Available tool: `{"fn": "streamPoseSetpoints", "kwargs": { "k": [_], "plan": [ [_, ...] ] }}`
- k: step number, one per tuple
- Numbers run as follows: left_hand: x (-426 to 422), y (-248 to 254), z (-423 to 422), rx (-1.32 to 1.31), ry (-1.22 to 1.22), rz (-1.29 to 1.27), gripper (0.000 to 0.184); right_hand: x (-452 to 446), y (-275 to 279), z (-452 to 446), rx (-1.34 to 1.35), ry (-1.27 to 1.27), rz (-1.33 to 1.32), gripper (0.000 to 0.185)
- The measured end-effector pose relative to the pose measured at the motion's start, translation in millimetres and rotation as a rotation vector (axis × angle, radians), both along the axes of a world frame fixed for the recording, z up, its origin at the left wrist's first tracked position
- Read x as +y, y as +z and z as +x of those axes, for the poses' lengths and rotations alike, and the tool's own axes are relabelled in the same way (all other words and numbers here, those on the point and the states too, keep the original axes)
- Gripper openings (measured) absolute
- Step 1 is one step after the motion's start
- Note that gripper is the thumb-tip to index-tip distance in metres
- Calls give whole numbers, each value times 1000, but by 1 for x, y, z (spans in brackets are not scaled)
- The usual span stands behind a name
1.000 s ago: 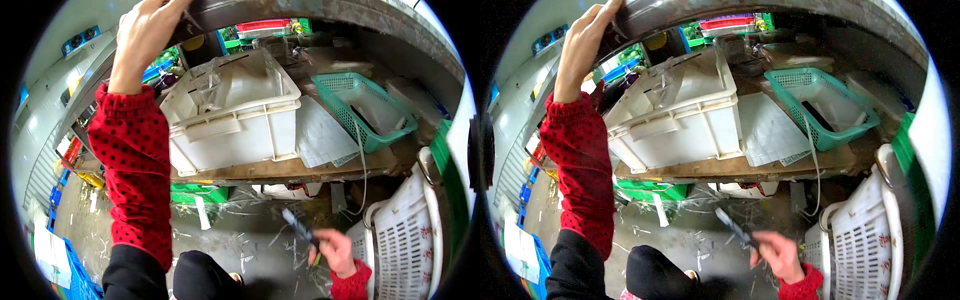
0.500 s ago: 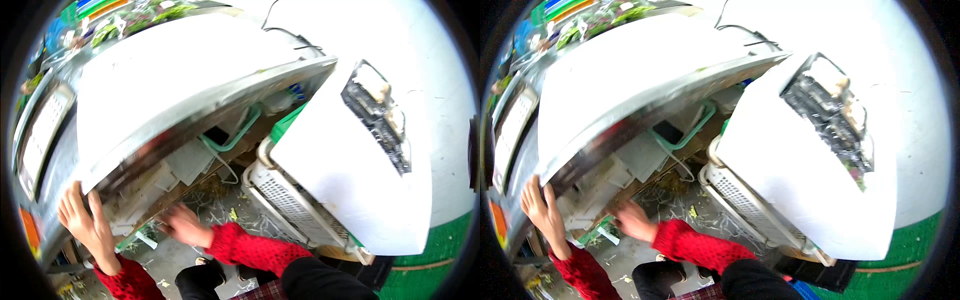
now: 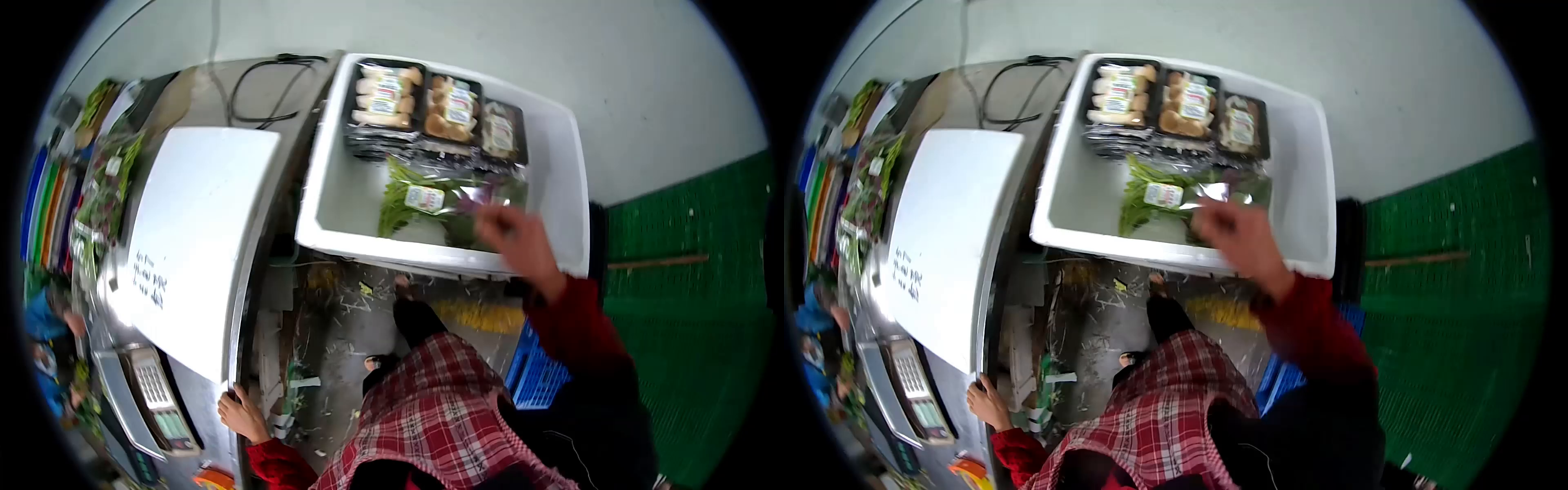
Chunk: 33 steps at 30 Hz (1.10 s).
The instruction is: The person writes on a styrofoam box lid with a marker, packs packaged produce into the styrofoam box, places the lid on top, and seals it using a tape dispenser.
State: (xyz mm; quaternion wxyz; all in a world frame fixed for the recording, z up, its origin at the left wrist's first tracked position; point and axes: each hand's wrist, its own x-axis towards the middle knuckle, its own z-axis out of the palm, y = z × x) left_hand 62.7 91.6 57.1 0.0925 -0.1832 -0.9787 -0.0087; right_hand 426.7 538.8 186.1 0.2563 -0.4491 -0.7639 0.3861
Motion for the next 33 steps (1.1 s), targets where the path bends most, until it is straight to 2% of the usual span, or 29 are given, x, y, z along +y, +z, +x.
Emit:
{"fn": "streamPoseSetpoints", "kwargs": {
  "k": [1,2,3,4,5,6,7,8,9,10,11,12,14,15,17,19,21,23,25,26,28,29,31,32,33],
  "plan": [
    [2,-4,-3,9,-10,-35,45,41,-23,13,13,-112,-55,24],
    [3,-4,-4,29,-29,-33,46,77,-49,34,-45,-216,56,42],
    [7,-1,-4,0,-17,-61,48,106,-85,58,-140,-389,29,45],
    [22,5,-7,-132,129,-34,50,130,-119,80,-231,-553,1,48],
    [33,16,-14,-259,275,-13,52,138,-138,97,-228,-571,-23,48],
    [40,23,-20,-240,245,170,53,142,-154,111,-236,-567,-234,59],
    [84,53,-10,-113,80,241,51,149,-170,116,-245,-552,-438,70],
    [130,84,-3,-83,-60,313,45,152,-187,117,-253,-550,-454,70],
    [176,101,4,-117,-179,594,40,147,-204,116,-38,-484,-604,68],
    [222,122,8,-200,-349,683,34,142,-204,109,179,-413,-747,65],
    [274,135,20,-259,-452,786,28,139,-199,109,171,-405,-760,65],
    [318,146,29,-319,-628,760,26,132,-169,99,143,-383,-795,61],
    [404,158,54,-744,-755,656,26,129,-152,94,102,-369,-827,56],
    [435,137,52,-718,-870,422,33,124,-149,97,125,-427,-910,54],
    [494,82,58,-1031,-880,40,52,122,-149,106,157,-508,-986,52],
    [521,14,72,-1039,-836,-78,63,122,-156,113,145,-669,-1030,49],
    [527,-32,83,-1066,-835,-137,67,123,-128,98,103,-655,-1025,51],
    [532,-59,96,-1110,-818,-196,71,123,-118,99,38,-636,-1028,53],
    [543,-74,104,-1025,-916,-340,70,121,-131,105,152,-664,-1000,55],
    [547,-70,109,-1032,-921,-341,70,123,-146,116,148,-673,-999,55],
    [557,-59,117,-1608,-561,-312,64,137,-180,144,-223,-894,-947,49],
    [556,-71,120,-1617,-569,-313,64,145,-184,142,-229,-903,-942,49],
    [537,-102,133,-1238,-823,-52,52,148,-192,133,-693,-756,-646,55],
    [536,-111,131,-1367,-858,149,46,150,-184,127,-727,-729,-539,72],
    [541,-122,128,-1374,-849,151,46,151,-172,123,-737,-724,-540,72]
  ]
}}
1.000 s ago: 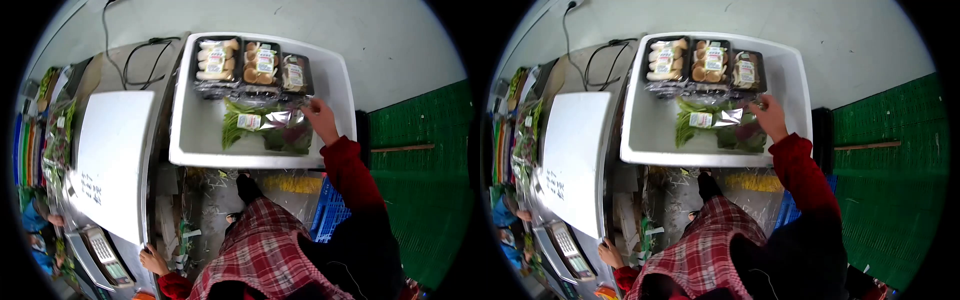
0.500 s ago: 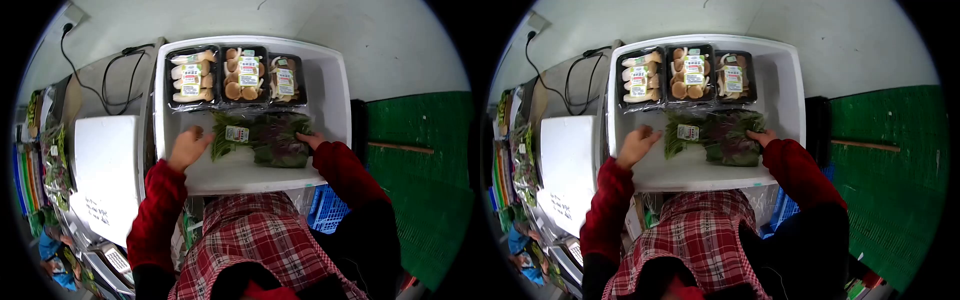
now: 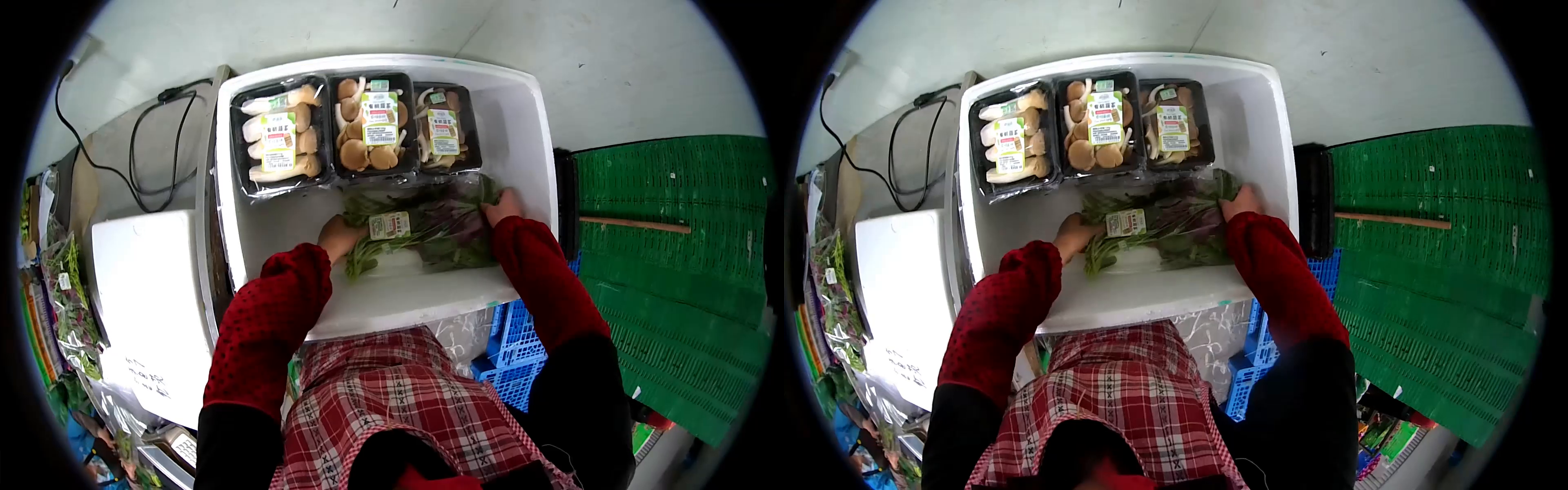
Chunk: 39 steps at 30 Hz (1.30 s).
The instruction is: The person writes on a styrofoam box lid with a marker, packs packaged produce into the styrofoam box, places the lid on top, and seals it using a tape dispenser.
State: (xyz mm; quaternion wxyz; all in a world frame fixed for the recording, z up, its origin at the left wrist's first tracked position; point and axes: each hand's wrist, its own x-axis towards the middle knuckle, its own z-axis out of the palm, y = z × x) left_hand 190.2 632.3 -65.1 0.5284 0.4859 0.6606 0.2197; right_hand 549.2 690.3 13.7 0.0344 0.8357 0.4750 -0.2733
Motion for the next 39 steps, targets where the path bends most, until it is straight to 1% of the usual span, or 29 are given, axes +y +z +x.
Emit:
{"fn": "streamPoseSetpoints", "kwargs": {
  "k": [2,3,4,5,6,7,8,10,11,12,14,15,16,18,19,20,21,23,26,28,30,32,33,34,35,36,37,38,39],
  "plan": [
    [8,18,-12,-49,-189,-274,46,-5,22,-15,-137,148,-138,85],
    [4,31,-6,-14,-163,-200,45,-14,27,-28,-133,170,-144,85],
    [13,45,-4,-12,-136,-199,45,-23,30,-42,-237,425,7,89],
    [16,56,-5,30,-234,-264,47,-34,30,-52,-331,681,151,94],
    [13,62,-8,72,-330,-336,50,-38,25,-53,-314,714,143,94],
    [8,44,-13,100,-394,-154,52,-37,17,-49,-230,712,81,95],
    [6,17,-12,206,-394,-178,51,-28,7,-45,-147,720,30,96],
    [-17,-21,-38,-21,-120,-416,44,-2,-30,-60,42,918,163,90],
    [-6,-8,-30,380,-542,-96,37,9,-39,-64,121,978,181,84],
    [-7,90,-46,366,-627,-54,31,3,-29,-69,148,993,183,79],
    [-22,175,-56,329,-430,175,33,-20,4,-62,103,917,208,70],
    [-35,178,-53,292,-251,507,33,-26,32,-70,88,860,22,72],
    [-46,207,-71,276,-131,519,36,-31,59,-79,56,807,-163,74],
    [-91,229,-136,381,252,822,35,-57,93,-113,231,864,74,59],
    [-109,231,-166,457,451,700,34,-67,113,-140,384,816,18,61],
    [-149,231,-247,242,873,360,33,-79,136,-188,519,767,-25,63],
    [-174,202,-299,299,978,496,36,-67,64,-192,915,779,-27,68],
    [-218,208,-384,55,1243,404,39,-105,117,-291,833,901,116,69],
    [-262,179,-511,-34,1513,393,46,-149,141,-391,503,1108,606,72],
    [-290,161,-595,-132,1677,328,56,-160,142,-423,248,978,600,70],
    [-302,126,-667,-187,1849,290,66,-157,113,-421,285,824,698,66],
    [-301,117,-711,-307,1933,310,68,-168,121,-440,269,806,729,62],
    [-292,106,-728,-369,2060,329,57,-172,127,-447,143,849,739,63],
    [-283,97,-742,-380,2041,318,57,-174,130,-457,19,893,747,67],
    [-278,91,-755,-501,2049,447,55,-171,119,-452,-161,921,598,69],
    [-275,80,-762,-631,2056,567,53,-168,118,-450,-182,910,592,69],
    [-276,63,-778,-706,2012,563,48,-167,123,-450,-152,937,574,68],
    [-270,71,-780,-716,2002,550,48,-168,127,-450,-116,961,557,67],
    [-266,82,-781,-579,2105,516,44,-170,131,-453,17,922,586,64]
  ]
}}
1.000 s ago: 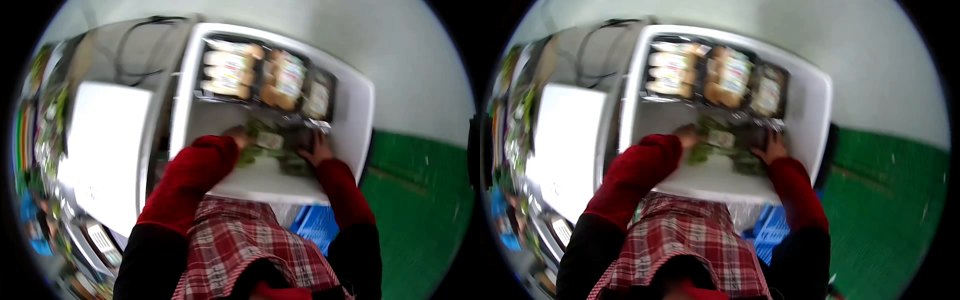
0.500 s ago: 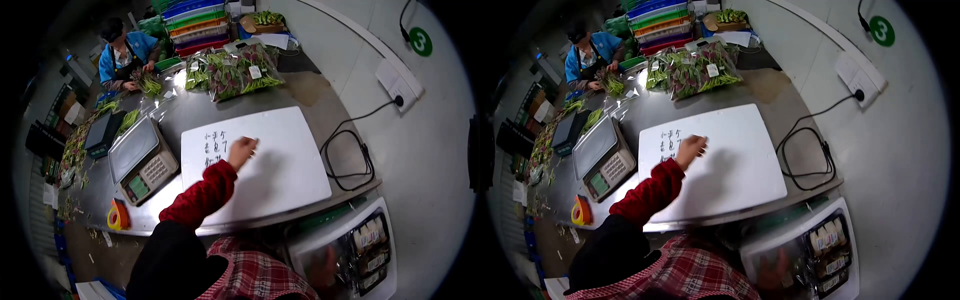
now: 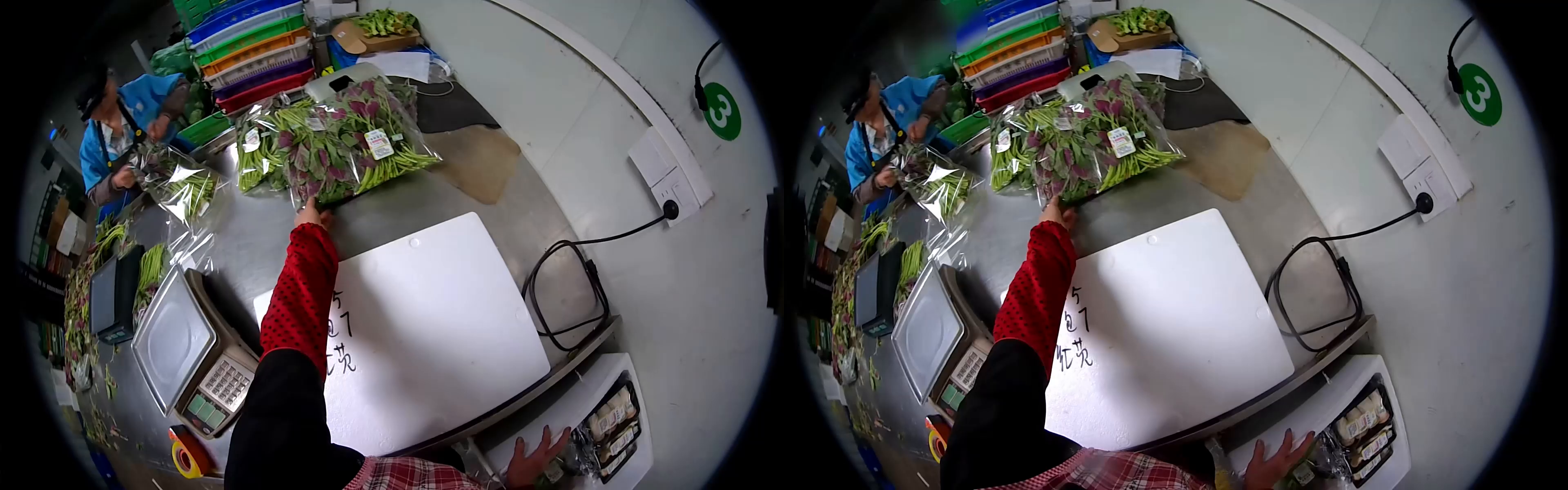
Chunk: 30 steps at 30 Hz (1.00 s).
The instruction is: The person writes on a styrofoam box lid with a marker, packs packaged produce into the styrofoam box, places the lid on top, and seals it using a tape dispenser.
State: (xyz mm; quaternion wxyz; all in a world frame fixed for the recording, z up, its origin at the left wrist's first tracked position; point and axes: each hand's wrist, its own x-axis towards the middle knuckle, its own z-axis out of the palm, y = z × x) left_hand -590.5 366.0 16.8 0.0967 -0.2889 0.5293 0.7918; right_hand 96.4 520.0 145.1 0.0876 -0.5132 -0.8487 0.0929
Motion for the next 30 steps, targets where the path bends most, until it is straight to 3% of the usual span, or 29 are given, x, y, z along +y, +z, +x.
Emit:
{"fn": "streamPoseSetpoints", "kwargs": {
  "k": [1,3,5,8,10,11,14,16,18,19,21,23,24,25,26,27,28,29,30],
  "plan": [
    [2,9,0,6,83,-121,40,-2,3,-3,-3,-11,-3,64],
    [-17,-56,-43,396,-28,-438,33,-5,5,-6,57,8,48,58],
    [-16,-16,-52,703,-7,-776,21,-2,-1,-3,127,-2,-9,58],
    [-20,89,-46,881,-11,-961,12,2,-1,2,212,-5,-96,60],
    [-23,227,33,1070,-345,-2019,17,3,3,0,259,-25,-146,54],
    [-19,263,54,1204,-354,-2042,20,7,2,5,229,-27,-129,57],
    [-17,360,153,1370,-555,-1405,37,13,-4,18,392,27,-66,65],
    [-33,421,213,1224,-737,-969,49,12,-1,28,565,99,-71,72],
    [-39,466,264,1190,-941,-1029,63,8,14,42,772,166,-208,79],
    [-22,484,300,1453,-936,-1527,68,11,25,47,912,191,-362,89],
    [5,468,332,1610,-927,-1419,67,24,51,61,1126,171,-665,96],
    [22,429,364,1841,-813,-1228,66,47,42,85,1436,199,-673,91],
    [33,408,379,1945,-757,-1123,65,56,56,112,1438,100,-877,82],
    [50,393,403,2042,-701,-1017,65,68,47,148,1287,82,-790,71],
    [70,383,432,1907,-802,-841,67,80,37,184,1135,64,-706,60],
    [95,376,470,1765,-868,-660,68,83,26,215,1240,27,-645,50],
    [124,359,496,2014,-997,-614,68,86,16,245,1341,-4,-577,41],
    [151,338,520,1617,-1262,-413,57,82,35,265,1850,-148,-818,35],
    [177,317,543,1094,-1359,-100,46,82,51,281,1832,-245,-811,32]
  ]
}}
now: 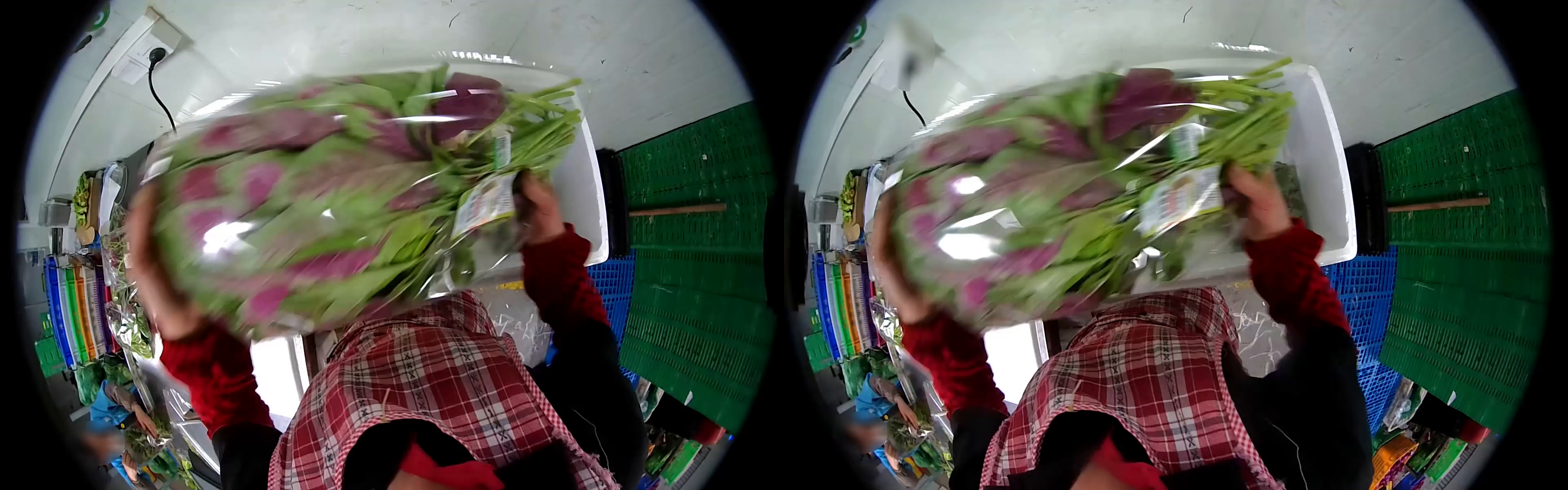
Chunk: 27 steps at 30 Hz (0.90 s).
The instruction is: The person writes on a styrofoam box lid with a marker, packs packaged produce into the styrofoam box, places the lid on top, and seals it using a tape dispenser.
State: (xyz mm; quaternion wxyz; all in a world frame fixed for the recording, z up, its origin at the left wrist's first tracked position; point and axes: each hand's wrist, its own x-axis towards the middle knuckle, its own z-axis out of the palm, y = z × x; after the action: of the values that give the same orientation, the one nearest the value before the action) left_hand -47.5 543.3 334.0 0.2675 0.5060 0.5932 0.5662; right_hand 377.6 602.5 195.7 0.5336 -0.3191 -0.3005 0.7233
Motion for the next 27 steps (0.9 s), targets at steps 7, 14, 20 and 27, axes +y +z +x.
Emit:
{"fn": "streamPoseSetpoints", "kwargs": {
  "k": [7,14,20,27],
  "plan": [
    [59,-125,139,-536,2,-639,23,-2,-60,122,-364,196,-441,33],
    [91,-263,143,698,88,-518,24,21,-148,108,-573,568,-770,41],
    [79,-286,160,1069,74,-742,21,36,-133,95,-842,685,-745,52],
    [48,-261,183,1333,-514,-295,79,26,-117,97,-1788,372,744,79]
  ]
}}
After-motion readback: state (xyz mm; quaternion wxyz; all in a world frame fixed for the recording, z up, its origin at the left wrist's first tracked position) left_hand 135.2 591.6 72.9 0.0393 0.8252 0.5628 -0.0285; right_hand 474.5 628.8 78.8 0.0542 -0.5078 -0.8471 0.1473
